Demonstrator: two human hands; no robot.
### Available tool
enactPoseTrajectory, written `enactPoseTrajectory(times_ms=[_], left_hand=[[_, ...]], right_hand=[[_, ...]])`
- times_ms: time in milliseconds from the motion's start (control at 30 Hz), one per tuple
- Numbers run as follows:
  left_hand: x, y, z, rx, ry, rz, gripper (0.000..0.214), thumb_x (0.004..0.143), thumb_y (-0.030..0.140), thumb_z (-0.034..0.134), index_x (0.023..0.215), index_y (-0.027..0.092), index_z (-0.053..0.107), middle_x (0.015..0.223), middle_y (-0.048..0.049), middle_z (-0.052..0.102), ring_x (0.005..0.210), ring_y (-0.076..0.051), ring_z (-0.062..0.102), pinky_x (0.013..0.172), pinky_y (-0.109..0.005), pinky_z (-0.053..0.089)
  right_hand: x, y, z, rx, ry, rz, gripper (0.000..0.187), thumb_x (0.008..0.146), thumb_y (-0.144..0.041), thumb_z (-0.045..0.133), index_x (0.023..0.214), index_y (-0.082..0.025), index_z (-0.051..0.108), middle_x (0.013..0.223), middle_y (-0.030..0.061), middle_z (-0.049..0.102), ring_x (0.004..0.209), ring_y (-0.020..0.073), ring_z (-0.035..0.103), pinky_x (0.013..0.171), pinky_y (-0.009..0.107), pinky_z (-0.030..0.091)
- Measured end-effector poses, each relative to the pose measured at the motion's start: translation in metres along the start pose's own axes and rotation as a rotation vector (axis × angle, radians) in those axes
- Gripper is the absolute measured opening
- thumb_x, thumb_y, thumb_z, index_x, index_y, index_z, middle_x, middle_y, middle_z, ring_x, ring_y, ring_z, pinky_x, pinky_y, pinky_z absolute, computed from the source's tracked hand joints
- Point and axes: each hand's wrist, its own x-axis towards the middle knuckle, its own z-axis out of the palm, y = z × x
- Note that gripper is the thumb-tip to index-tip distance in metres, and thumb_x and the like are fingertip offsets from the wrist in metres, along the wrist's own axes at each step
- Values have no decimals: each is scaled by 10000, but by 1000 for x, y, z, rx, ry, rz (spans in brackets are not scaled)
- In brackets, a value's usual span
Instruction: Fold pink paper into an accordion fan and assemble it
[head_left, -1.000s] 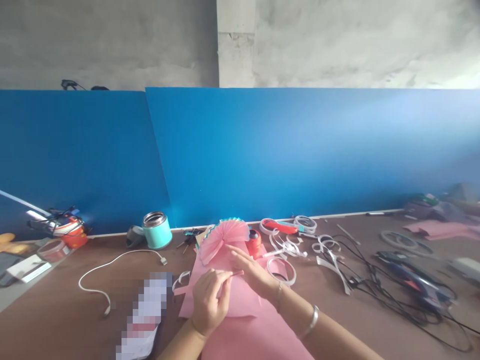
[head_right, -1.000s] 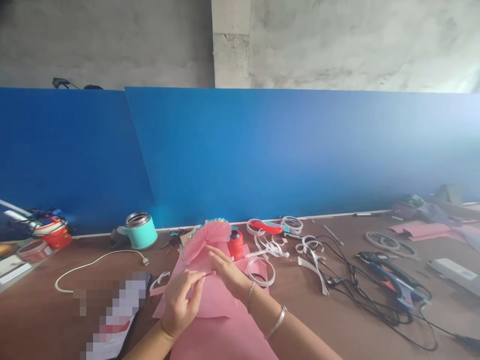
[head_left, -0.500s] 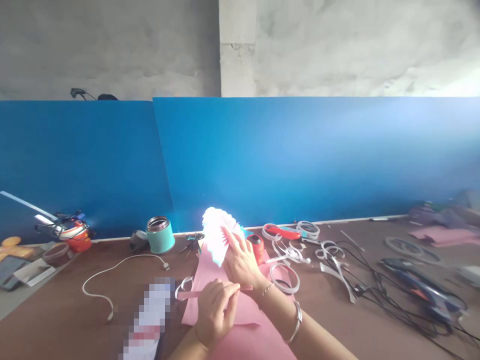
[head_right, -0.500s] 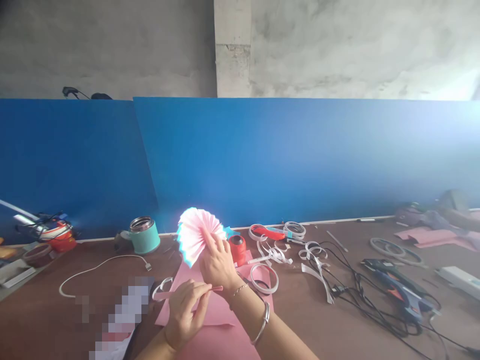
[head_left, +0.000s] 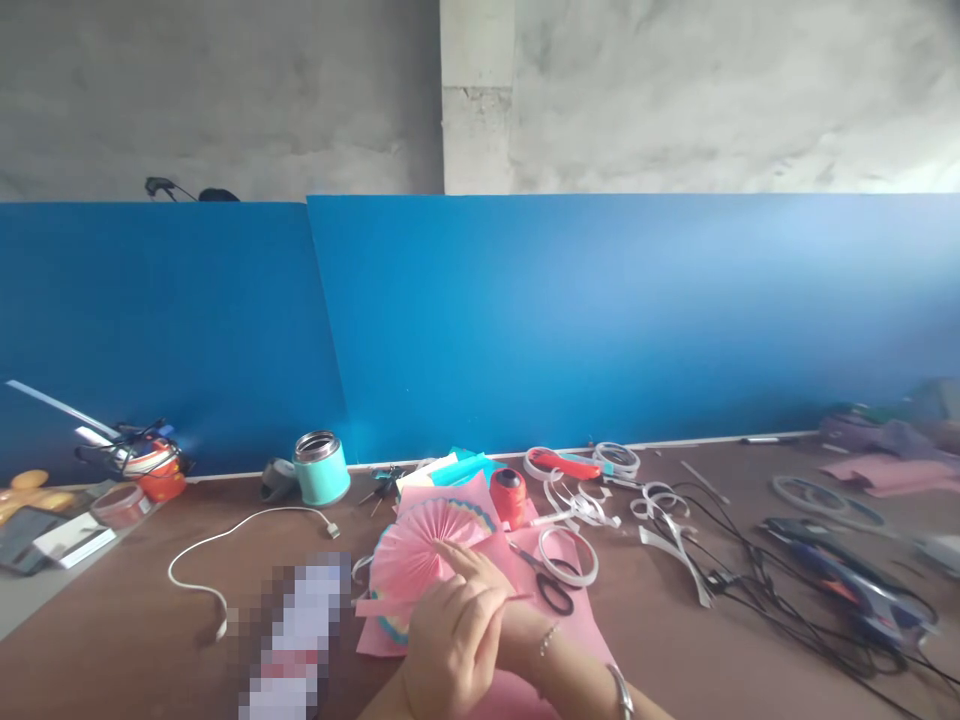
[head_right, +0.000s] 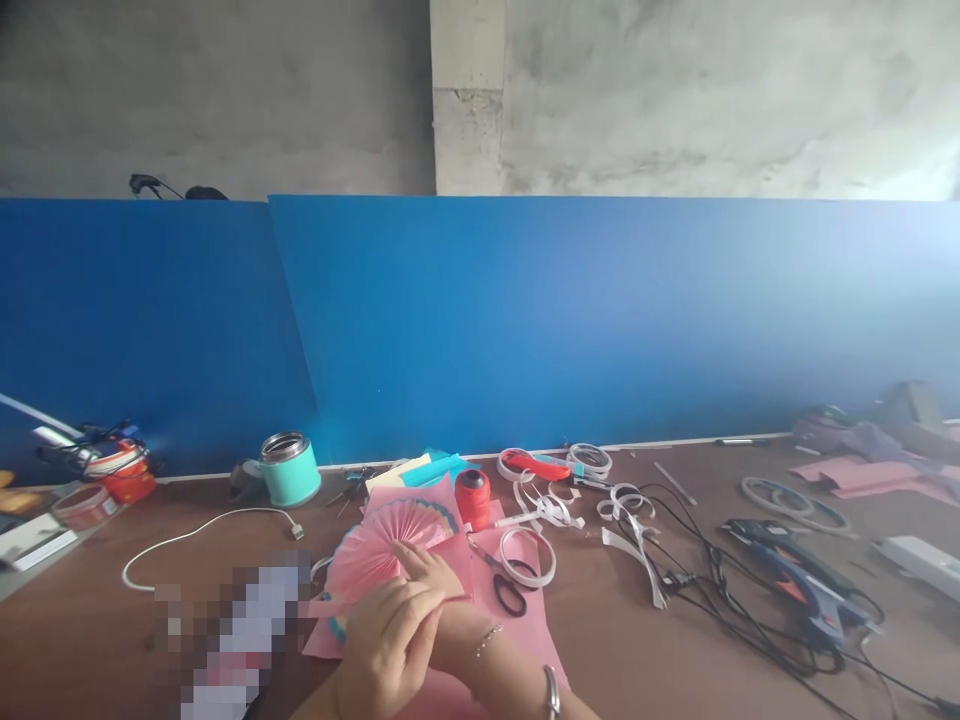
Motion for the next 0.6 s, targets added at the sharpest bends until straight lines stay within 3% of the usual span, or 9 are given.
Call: enactPoseTrajectory(times_ms=[133,200,267,367,600], left_hand=[[2,-18,3,-11,28,-275,149,876,167,481,884,203,626,735,-38,688,661,-158,638,632,-260,488],[2,-28,6,-22,22,-400,158,885,217,480,827,200,626,695,-22,675,591,-138,610,581,-234,477],[1,-34,8,-42,-15,-450,171,883,247,483,814,202,633,683,-14,673,573,-132,601,569,-225,474],[-1,-34,10,-79,-70,-457,166,875,265,496,824,207,643,692,-14,680,576,-134,607,569,-225,477],[5,-24,8,-361,-280,-611,185,878,262,485,811,218,652,693,4,699,621,-137,651,564,-203,483]], right_hand=[[-13,-24,-35,45,9,74,208,791,-173,505,815,-228,704,907,54,710,923,244,626,851,371,484],[-16,-36,-50,266,38,247,146,770,-221,564,859,-193,677,848,49,689,832,218,630,765,348,501],[-17,-44,-58,484,52,278,215,762,-297,625,949,-193,644,828,29,668,810,190,619,740,311,493],[-17,-51,-57,645,70,252,283,729,-379,699,935,-196,634,830,17,652,814,172,604,746,284,478],[-18,-44,-51,708,125,238,269,692,-441,730,696,-182,659,700,14,645,709,165,589,736,303,478]])
